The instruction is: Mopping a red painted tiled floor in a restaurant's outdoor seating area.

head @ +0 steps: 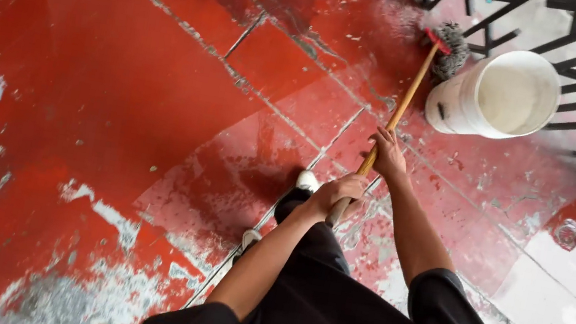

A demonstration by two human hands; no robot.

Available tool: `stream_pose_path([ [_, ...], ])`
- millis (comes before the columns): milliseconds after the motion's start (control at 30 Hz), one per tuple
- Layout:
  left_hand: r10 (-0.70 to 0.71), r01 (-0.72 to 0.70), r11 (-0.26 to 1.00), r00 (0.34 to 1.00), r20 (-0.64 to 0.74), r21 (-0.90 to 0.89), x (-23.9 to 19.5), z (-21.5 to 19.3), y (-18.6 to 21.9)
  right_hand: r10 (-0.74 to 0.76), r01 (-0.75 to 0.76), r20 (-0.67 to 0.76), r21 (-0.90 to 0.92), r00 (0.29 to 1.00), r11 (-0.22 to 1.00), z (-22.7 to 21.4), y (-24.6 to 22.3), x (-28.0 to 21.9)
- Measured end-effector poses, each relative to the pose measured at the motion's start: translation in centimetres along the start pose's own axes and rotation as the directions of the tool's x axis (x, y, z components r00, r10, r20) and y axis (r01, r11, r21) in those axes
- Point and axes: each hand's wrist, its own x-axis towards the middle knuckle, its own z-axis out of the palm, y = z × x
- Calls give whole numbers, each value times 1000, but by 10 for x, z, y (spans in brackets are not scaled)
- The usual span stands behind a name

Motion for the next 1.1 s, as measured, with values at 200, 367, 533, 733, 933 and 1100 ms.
stream_pose_path([
  [200,-87,127,966,980,-176,227,21,-38,47,243,-253,94,118,965,960,-5,-28,57],
  [367,-100,131,942,989,-112,309,44,-21,37,203,-224,108,251,973,942,1,3,75],
  [533,-136,133,925,991,-16,355,64,-9,23,166,-176,159,53,973,983,23,52,81],
  [733,-69,133,916,982,-178,377,12,-60,68,125,-152,224,108,966,982,1,-70,86],
  [933,0,97,920,968,-250,379,-32,-112,164,-26,-4,172,169,985,986,-23,-185,68],
  [1100,107,-28,982,897,-429,188,-56,-108,234,-170,106,103,453,980,885,-22,-257,41],
])
